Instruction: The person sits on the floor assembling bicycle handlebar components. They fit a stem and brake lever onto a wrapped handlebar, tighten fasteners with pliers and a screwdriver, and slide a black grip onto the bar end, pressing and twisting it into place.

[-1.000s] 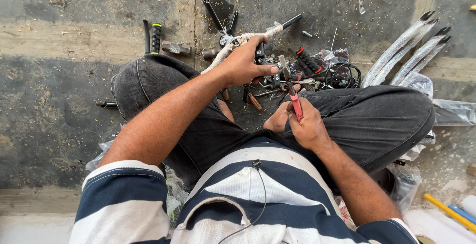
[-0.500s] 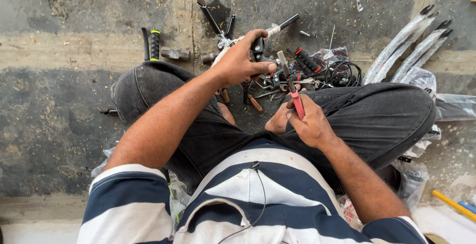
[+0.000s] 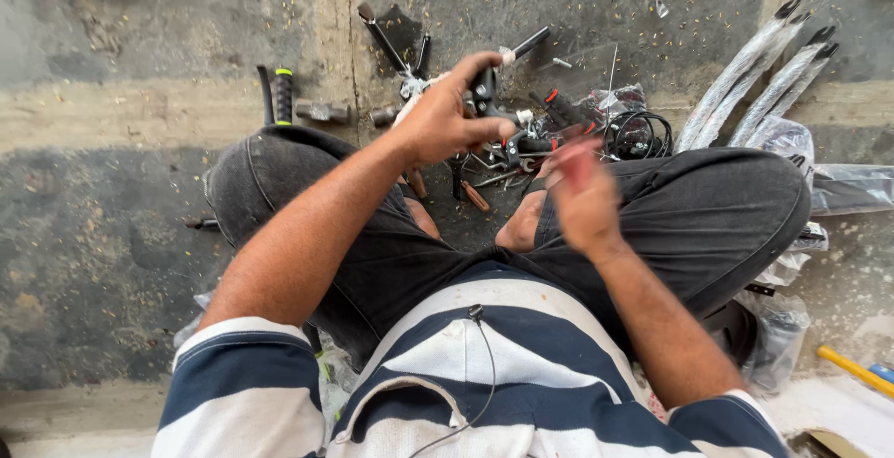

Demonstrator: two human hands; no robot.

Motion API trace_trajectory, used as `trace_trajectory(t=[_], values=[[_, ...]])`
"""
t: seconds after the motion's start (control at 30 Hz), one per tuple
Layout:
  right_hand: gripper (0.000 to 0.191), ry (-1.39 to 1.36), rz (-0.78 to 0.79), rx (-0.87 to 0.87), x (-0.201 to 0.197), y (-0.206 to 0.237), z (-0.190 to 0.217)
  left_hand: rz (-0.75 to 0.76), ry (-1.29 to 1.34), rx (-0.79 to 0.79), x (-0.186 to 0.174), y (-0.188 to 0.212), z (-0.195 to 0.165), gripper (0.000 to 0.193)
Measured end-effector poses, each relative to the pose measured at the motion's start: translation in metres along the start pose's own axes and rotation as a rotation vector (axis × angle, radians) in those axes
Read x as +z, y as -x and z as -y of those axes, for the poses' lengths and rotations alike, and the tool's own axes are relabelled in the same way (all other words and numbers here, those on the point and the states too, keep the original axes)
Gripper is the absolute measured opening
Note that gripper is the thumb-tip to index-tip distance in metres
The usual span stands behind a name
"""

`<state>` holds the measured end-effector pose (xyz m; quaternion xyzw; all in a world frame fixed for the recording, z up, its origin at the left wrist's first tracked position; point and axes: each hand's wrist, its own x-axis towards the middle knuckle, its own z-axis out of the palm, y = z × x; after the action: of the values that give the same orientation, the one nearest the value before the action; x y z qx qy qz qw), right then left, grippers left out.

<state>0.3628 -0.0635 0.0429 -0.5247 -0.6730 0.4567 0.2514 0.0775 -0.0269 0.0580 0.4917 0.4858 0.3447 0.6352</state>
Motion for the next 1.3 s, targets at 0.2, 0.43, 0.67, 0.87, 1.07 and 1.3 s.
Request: trace_trajectory(t=[0.2, 0.43, 0.67, 0.87, 1.07, 1.3], values=[[0.013, -0.503, -0.314, 0.070, 0.013, 0.000, 0.001, -0.003, 0.034, 0.016, 0.000, 0.002, -0.002, 0.090], [0.022, 0.048, -0.060, -0.066, 0.027, 0.005, 0.006, 0.043, 0.143, 0.012, 0.004, 0.006, -0.004, 0.088], [0.012, -0.261, -0.238, -0.089, 0.021, 0.007, -0.002, 0.047, 0.235, 0.051, -0.001, 0.003, -0.003, 0.086], [0.018, -0.088, -0.075, -0.102, 0.023, 0.008, 0.009, 0.045, 0.193, 0.062, -0.004, 0.004, -0.002, 0.093], [0.037, -0.064, 0.025, -0.071, 0.002, 0.011, 0.008, 0.043, 0.194, 0.071, -0.006, -0.002, 0.009, 0.105], [0.041, 0.045, 0.143, -0.120, 0.020, 0.016, 0.004, -0.037, -0.044, 0.171, -0.009, -0.007, 0.028, 0.107]])
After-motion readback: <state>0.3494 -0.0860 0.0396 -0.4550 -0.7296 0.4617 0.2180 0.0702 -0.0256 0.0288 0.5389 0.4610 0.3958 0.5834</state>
